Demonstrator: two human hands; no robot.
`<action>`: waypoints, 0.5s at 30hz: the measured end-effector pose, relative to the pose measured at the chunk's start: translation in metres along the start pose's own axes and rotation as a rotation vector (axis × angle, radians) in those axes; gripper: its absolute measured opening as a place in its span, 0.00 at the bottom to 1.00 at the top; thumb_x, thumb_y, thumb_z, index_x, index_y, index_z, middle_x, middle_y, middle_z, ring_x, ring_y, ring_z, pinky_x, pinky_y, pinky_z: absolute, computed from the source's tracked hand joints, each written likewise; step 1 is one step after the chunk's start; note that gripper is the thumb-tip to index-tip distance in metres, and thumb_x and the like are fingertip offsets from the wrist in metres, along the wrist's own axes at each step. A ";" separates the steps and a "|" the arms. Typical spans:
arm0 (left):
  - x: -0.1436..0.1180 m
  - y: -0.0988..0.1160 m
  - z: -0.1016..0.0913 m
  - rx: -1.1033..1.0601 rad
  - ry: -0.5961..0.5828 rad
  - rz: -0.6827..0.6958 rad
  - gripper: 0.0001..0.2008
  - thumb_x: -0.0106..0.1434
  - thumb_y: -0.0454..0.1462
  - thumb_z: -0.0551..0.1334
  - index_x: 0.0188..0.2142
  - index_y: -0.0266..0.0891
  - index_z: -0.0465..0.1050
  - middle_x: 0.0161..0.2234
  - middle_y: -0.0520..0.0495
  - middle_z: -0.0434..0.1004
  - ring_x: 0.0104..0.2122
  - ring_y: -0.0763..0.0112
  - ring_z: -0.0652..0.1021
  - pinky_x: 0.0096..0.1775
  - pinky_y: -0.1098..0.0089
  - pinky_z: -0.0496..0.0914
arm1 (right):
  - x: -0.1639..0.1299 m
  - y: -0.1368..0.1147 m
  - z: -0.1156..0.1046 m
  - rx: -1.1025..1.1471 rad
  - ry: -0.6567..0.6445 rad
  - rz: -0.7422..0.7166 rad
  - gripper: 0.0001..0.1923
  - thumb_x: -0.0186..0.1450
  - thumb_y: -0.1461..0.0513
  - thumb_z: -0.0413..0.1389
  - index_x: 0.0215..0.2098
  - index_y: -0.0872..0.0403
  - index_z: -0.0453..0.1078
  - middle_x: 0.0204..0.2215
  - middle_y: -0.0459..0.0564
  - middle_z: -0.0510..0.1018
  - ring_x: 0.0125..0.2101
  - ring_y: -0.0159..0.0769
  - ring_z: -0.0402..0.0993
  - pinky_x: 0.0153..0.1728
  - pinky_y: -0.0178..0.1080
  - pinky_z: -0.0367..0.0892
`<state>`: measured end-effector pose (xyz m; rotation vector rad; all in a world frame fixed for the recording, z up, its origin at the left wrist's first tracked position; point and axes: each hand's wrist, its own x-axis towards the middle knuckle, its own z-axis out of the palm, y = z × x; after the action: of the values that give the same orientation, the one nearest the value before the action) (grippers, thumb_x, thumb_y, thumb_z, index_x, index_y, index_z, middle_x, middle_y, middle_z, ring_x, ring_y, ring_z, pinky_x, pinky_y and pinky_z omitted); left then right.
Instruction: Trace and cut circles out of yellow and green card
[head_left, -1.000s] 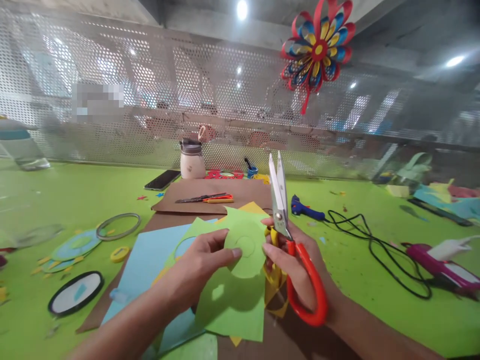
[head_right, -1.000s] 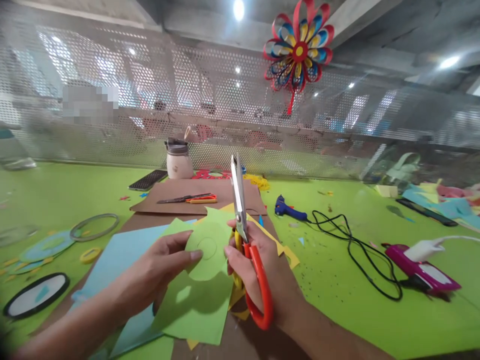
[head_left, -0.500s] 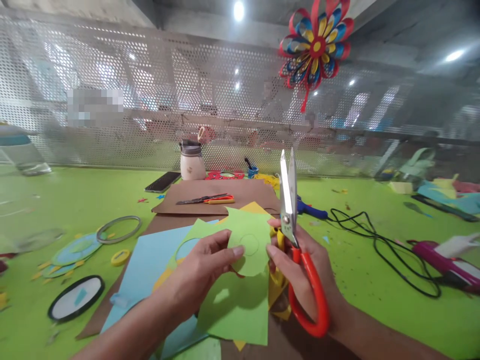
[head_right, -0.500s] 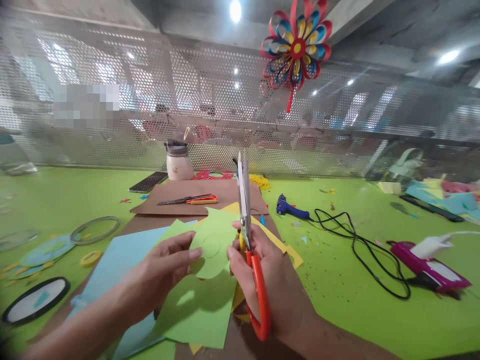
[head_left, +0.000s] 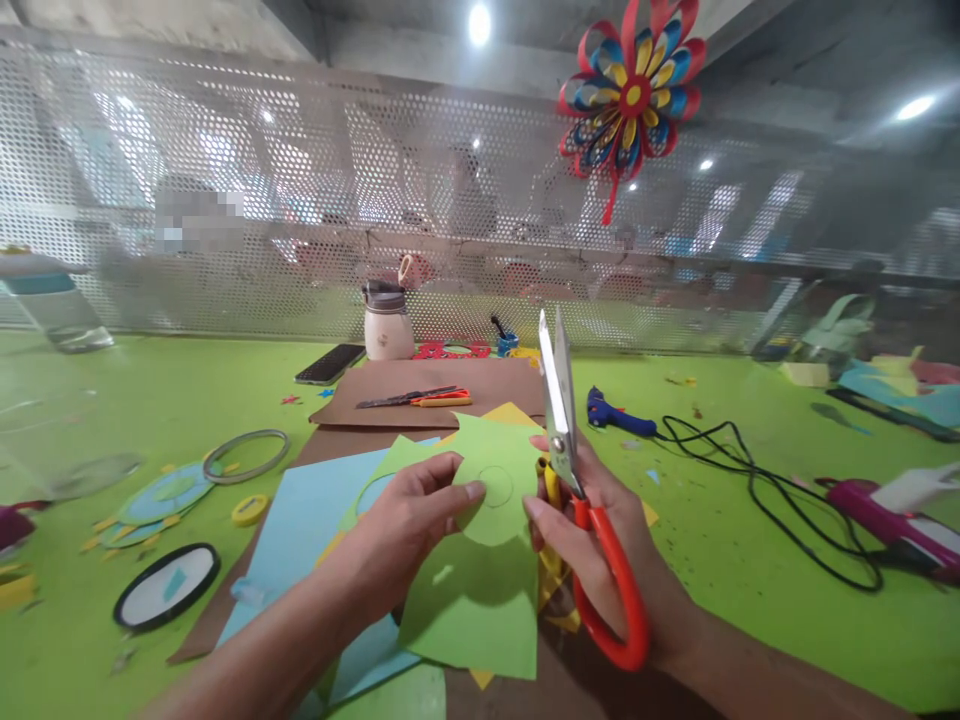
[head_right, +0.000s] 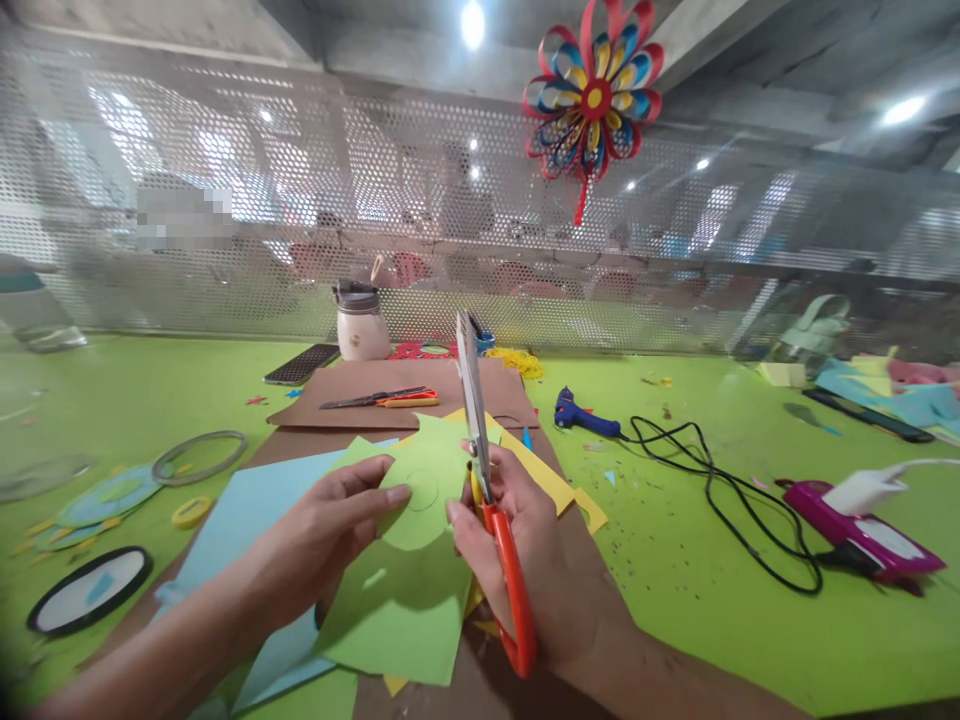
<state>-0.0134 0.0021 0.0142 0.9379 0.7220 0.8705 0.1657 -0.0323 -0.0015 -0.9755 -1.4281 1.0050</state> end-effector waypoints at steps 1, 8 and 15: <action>0.000 0.000 0.000 -0.005 0.005 -0.003 0.08 0.56 0.36 0.67 0.37 0.41 0.77 0.30 0.49 0.80 0.26 0.68 0.78 0.31 0.69 0.73 | 0.000 -0.002 0.001 0.021 -0.007 -0.005 0.15 0.65 0.64 0.56 0.50 0.47 0.64 0.26 0.39 0.65 0.24 0.28 0.62 0.25 0.30 0.63; 0.001 -0.003 -0.001 0.069 -0.055 -0.015 0.12 0.58 0.38 0.66 0.42 0.39 0.78 0.29 0.46 0.79 0.25 0.67 0.77 0.35 0.65 0.73 | 0.002 -0.003 0.002 0.041 -0.018 -0.005 0.22 0.63 0.61 0.59 0.54 0.47 0.62 0.29 0.40 0.68 0.24 0.28 0.65 0.27 0.31 0.67; 0.004 0.001 -0.003 0.008 0.008 0.024 0.12 0.55 0.37 0.68 0.40 0.38 0.78 0.29 0.46 0.80 0.25 0.66 0.78 0.32 0.65 0.73 | 0.003 0.007 -0.006 -0.117 0.013 0.043 0.18 0.67 0.53 0.55 0.53 0.48 0.66 0.29 0.45 0.74 0.27 0.36 0.73 0.32 0.39 0.71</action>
<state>-0.0144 0.0069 0.0132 0.9530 0.7227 0.8937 0.1721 -0.0265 -0.0066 -1.1005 -1.4741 0.9533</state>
